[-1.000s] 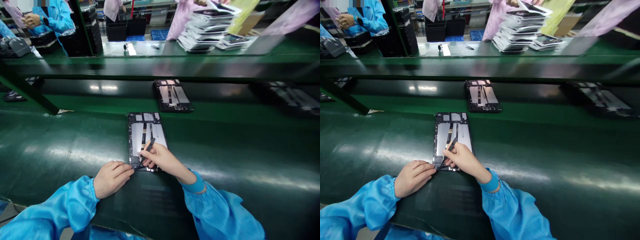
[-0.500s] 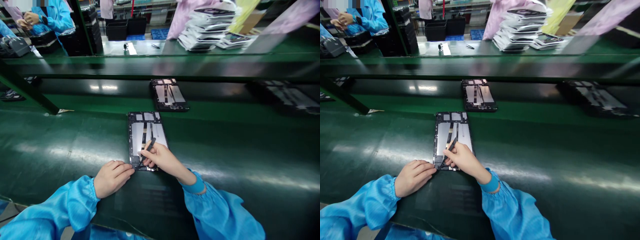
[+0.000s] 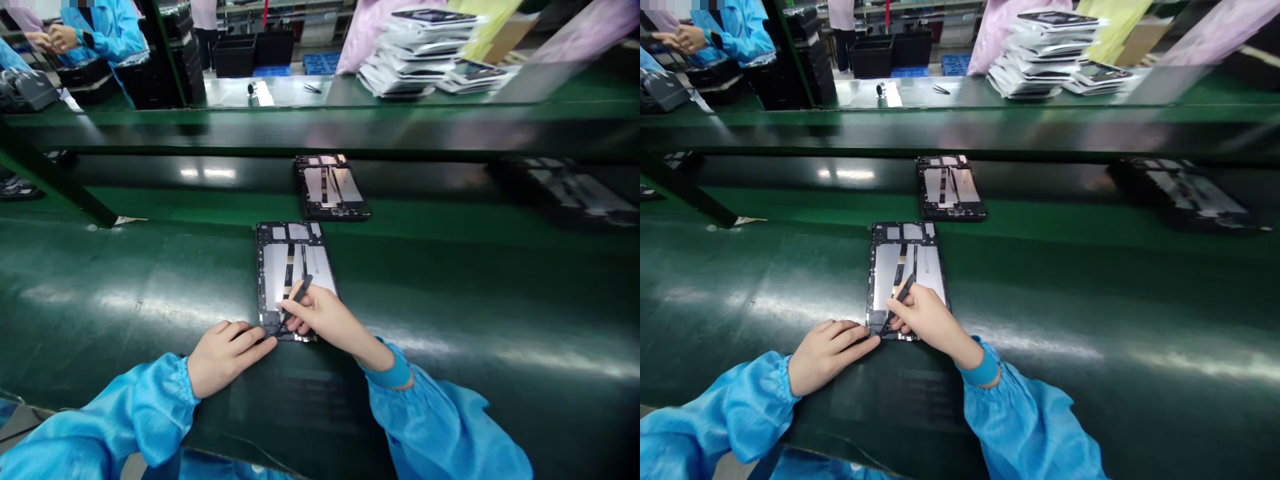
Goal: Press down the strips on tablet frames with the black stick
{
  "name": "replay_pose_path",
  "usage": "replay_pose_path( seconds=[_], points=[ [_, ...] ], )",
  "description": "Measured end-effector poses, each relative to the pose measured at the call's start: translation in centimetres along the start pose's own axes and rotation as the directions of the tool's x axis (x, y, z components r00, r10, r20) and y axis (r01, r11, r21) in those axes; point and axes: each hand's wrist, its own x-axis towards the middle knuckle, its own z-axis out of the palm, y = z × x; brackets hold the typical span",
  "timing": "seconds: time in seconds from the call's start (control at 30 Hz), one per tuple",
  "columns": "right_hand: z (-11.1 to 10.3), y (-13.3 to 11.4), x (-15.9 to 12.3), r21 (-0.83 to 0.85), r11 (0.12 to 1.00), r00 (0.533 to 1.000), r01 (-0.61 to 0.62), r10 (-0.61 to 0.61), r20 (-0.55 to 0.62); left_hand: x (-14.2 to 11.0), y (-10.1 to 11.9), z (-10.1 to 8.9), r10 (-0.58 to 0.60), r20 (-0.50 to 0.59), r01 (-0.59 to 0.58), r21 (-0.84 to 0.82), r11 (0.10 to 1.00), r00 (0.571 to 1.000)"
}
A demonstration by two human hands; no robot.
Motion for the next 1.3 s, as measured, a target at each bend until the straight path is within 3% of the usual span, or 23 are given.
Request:
replay_pose_path(
  seconds=[0.1,0.33,0.5,0.7,1.07,1.3],
  points=[
    [-0.1,0.2,0.0,0.023,0.999,0.999,0.036,-0.036,-0.009,0.2,0.1,-0.5,-0.005,0.052,0.003,0.041,0.999,0.999],
    [-2.1,2.2,-2.3,0.058,0.985,0.964,0.164,-0.147,-0.223,0.7,-0.1,-1.1,-0.002,0.123,-0.003,0.035,0.999,0.992],
    [-2.2,2.7,-4.0,-0.061,0.973,0.956,0.225,-0.232,-0.179,0.6,-0.2,-0.8,-0.007,0.118,0.007,0.005,1.000,0.993],
    [-1.8,1.9,-3.9,-0.163,0.962,0.960,0.217,-0.241,-0.144,0.5,-0.2,-0.5,-0.013,0.103,0.016,-0.031,0.999,0.995],
    [-1.6,2.3,-3.7,-0.029,0.983,0.967,0.184,-0.186,-0.175,0.2,-0.1,0.8,-0.045,-0.046,0.043,-0.029,0.999,0.998],
    [-1.3,2.0,-3.6,-0.028,0.987,0.968,0.160,-0.162,-0.192,0.3,0.0,0.9,-0.051,-0.003,0.051,0.016,0.999,0.999]
  ],
)
